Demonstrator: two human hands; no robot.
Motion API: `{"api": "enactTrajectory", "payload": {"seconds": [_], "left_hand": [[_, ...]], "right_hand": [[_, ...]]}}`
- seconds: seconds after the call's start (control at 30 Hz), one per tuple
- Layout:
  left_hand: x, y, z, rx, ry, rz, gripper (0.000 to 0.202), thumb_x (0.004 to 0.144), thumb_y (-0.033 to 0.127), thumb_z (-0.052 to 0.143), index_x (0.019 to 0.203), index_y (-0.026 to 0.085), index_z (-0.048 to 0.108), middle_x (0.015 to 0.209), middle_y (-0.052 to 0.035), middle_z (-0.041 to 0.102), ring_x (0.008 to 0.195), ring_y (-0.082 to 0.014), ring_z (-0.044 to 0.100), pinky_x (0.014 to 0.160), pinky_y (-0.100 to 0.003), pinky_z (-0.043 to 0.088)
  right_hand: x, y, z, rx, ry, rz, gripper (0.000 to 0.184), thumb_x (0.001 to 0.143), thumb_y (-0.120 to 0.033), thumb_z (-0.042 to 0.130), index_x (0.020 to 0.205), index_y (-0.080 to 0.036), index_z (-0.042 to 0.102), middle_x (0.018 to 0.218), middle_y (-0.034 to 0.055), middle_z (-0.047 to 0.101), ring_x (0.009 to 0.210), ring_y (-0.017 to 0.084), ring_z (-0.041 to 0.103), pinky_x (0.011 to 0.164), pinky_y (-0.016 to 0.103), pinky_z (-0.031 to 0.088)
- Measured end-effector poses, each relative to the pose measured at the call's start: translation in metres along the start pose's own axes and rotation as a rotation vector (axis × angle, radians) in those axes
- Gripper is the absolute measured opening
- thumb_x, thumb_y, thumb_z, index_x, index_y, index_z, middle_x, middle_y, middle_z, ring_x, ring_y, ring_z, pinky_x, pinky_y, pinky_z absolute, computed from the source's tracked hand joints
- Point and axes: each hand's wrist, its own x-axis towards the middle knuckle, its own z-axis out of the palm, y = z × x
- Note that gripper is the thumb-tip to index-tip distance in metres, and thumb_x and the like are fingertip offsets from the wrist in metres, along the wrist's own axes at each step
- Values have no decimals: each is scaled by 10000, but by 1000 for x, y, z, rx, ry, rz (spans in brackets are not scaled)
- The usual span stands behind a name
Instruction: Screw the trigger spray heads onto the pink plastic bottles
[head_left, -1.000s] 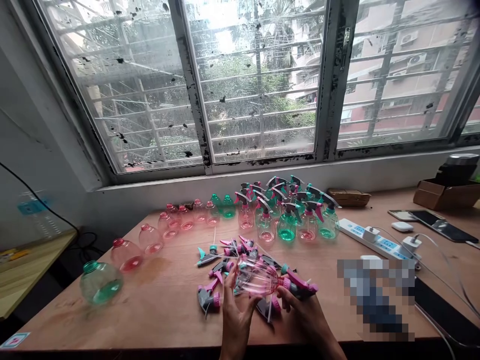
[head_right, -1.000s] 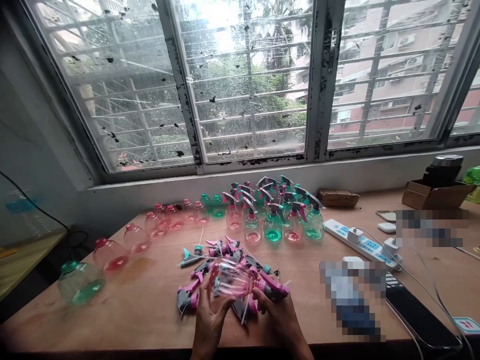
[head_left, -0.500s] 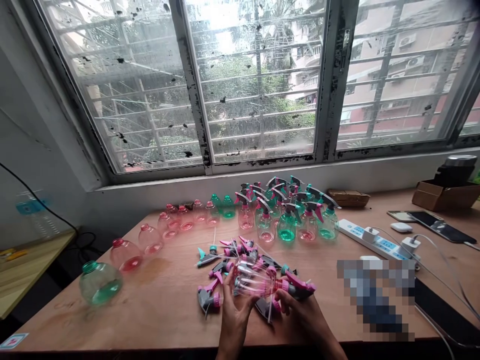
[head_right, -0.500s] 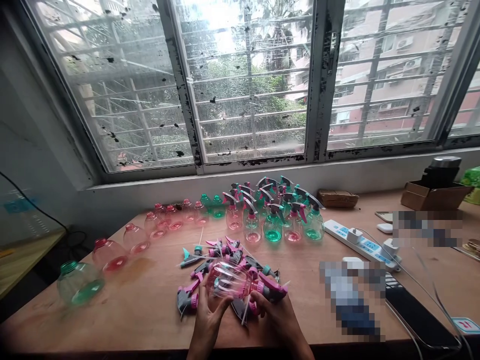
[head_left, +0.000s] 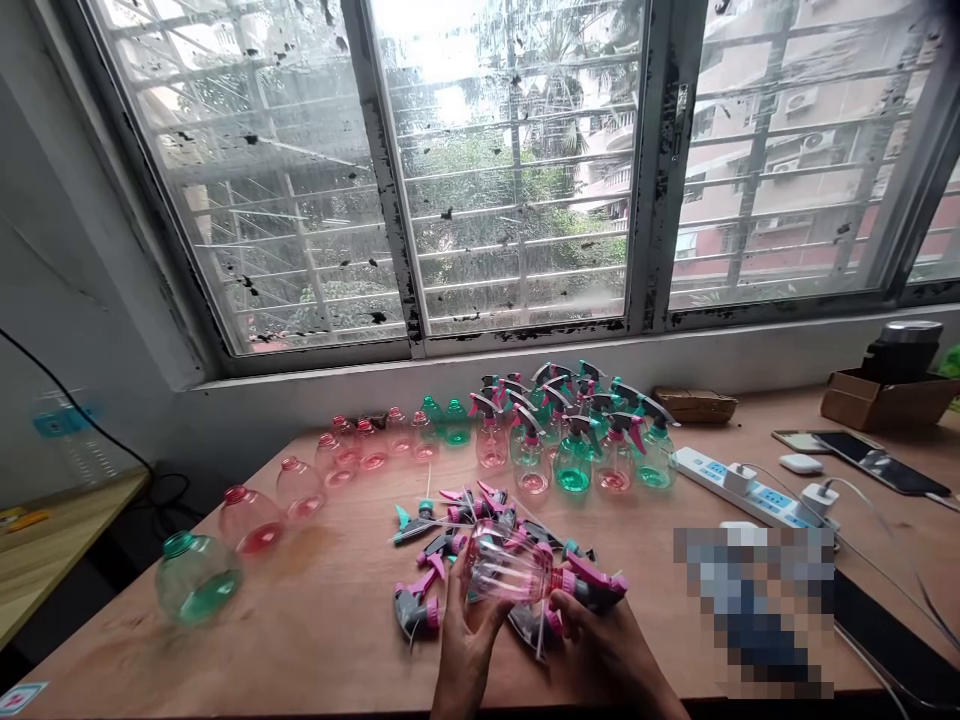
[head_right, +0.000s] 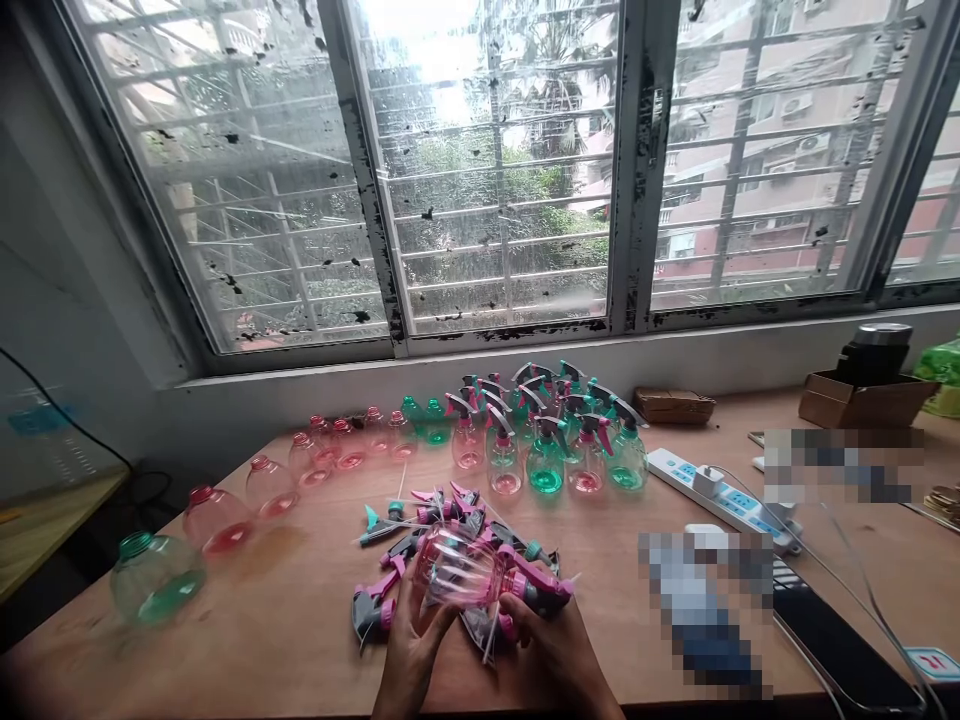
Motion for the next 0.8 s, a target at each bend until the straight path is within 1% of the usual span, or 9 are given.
{"api": "enactTrajectory", "payload": {"seconds": [0.1, 0.2, 0.27, 0.33, 0.43, 0.53, 0.6, 0.7, 0.8], "left_hand": [[-1, -2, 2, 23, 18, 31, 767, 768, 483, 810, 1445, 329, 485, 1580, -95, 474, 1481, -360, 400, 1239, -516, 292], [-1, -1, 3, 48, 21, 11, 788, 749, 461, 826, 1449, 336, 487, 1558, -87, 504, 1451, -352, 449, 1222, -501, 332], [-1, 1, 3, 31, 7, 5, 803, 748, 476, 825, 1457, 312, 485, 1542, -101, 525, 1458, -354, 440, 1230, -494, 318], [0, 3, 3, -5, -2, 1, 768, 778, 511, 790, 1453, 293, 497, 1534, -110, 539, 1479, -357, 407, 1240, -494, 295], [1, 4, 1, -23, -6, -3, 698, 804, 513, 766, 1430, 313, 531, 1560, -87, 518, 1492, -361, 385, 1233, -494, 313], [1, 4, -2, 5, -26, -15, 657, 809, 446, 786, 1411, 335, 548, 1574, -73, 498, 1463, -355, 435, 1209, -496, 362], [1, 3, -5, 13, -38, -19, 655, 814, 405, 794, 1413, 338, 538, 1569, -74, 500, 1448, -345, 459, 1206, -498, 368], [1, 4, -7, 22, -47, -27, 702, 776, 369, 839, 1407, 308, 538, 1532, -95, 542, 1461, -357, 437, 1232, -506, 319], [1, 6, -7, -6, -62, -47, 663, 806, 405, 809, 1397, 272, 540, 1497, -127, 575, 1450, -371, 452, 1221, -509, 342]], "right_hand": [[0, -1, -1, 9, 12, -2, 420, 812, -578, 764, 764, -162, 736, 624, 13, 652, 489, 125, 519, 490, 265, 422], [-1, -4, 1, 27, 49, -6, 404, 792, -574, 788, 824, -174, 739, 661, 16, 672, 485, 119, 521, 477, 257, 426], [-2, -5, 3, 32, 78, -18, 398, 770, -562, 813, 847, -181, 732, 594, -14, 633, 476, 120, 510, 473, 253, 421], [-3, -6, 4, 28, 80, -26, 394, 763, -557, 820, 820, -179, 722, 543, -31, 597, 475, 125, 508, 484, 258, 423], [-3, -7, 4, 23, 64, -20, 399, 777, -563, 805, 786, -174, 719, 606, -2, 647, 481, 124, 520, 502, 269, 427], [-3, -9, 2, 39, 89, -26, 403, 782, -567, 799, 880, -183, 727, 658, 12, 684, 467, 120, 524, 514, 277, 428], [-3, -9, 2, 52, 111, -30, 413, 783, -575, 792, 916, -191, 718, 649, 6, 681, 461, 120, 524, 516, 275, 425], [-4, -8, 3, 19, 125, -20, 402, 793, -571, 783, 905, -190, 715, 649, 1, 675, 476, 117, 519, 523, 270, 428], [-4, -5, 4, -9, 116, -23, 409, 783, -570, 791, 914, -189, 716, 636, -2, 671, 472, 126, 523, 513, 277, 444]]}}
